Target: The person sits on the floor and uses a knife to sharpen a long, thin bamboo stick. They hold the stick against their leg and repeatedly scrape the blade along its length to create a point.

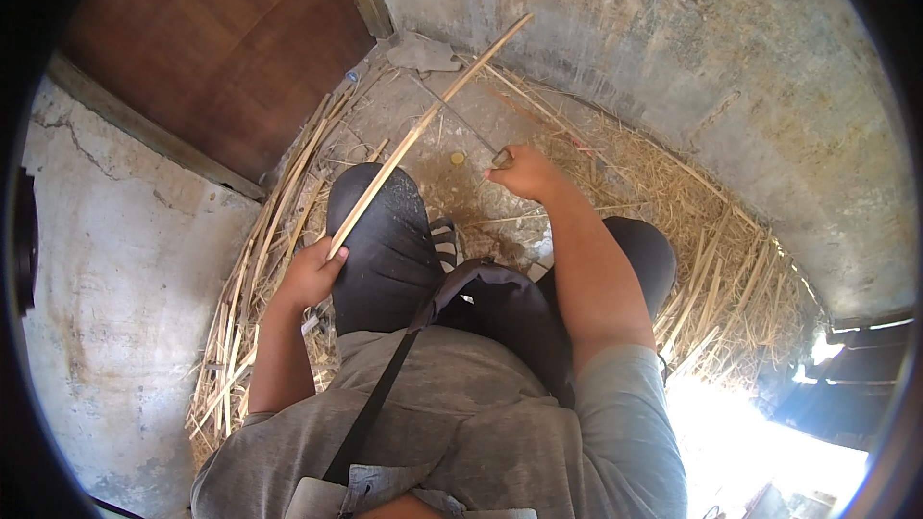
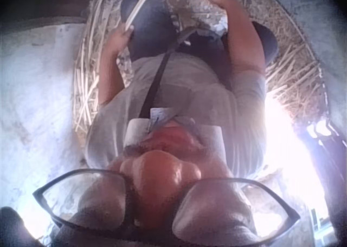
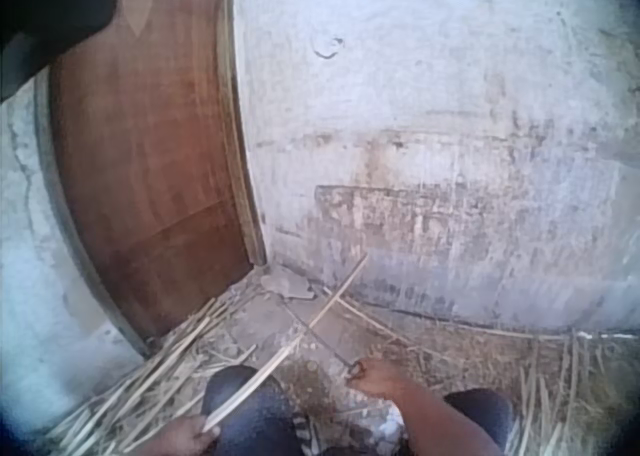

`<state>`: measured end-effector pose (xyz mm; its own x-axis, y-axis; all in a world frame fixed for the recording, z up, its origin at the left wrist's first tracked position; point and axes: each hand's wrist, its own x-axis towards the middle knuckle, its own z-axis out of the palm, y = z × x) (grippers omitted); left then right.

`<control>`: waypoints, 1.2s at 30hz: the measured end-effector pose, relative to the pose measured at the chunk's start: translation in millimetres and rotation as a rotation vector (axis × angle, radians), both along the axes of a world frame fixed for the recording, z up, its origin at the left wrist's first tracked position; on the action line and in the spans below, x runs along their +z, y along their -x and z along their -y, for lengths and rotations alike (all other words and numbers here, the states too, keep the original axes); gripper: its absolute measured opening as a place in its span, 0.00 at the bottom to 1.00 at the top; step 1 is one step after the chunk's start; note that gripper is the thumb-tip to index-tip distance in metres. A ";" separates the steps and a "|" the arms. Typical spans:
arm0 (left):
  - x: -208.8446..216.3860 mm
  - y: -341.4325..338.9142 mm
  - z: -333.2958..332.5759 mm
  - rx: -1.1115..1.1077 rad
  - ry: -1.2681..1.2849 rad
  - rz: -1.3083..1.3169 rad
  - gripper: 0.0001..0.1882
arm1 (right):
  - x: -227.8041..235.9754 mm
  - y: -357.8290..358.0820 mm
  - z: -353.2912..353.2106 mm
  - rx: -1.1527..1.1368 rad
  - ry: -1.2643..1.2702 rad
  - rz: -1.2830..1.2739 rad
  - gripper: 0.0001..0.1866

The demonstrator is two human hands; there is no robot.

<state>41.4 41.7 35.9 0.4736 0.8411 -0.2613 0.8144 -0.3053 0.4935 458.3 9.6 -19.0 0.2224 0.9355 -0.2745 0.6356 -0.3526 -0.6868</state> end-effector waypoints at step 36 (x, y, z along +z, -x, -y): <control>-1.7 -0.1 4.3 0.014 -0.009 0.062 0.20 | 21.1 22.7 0.2 0.313 -0.051 0.209 0.29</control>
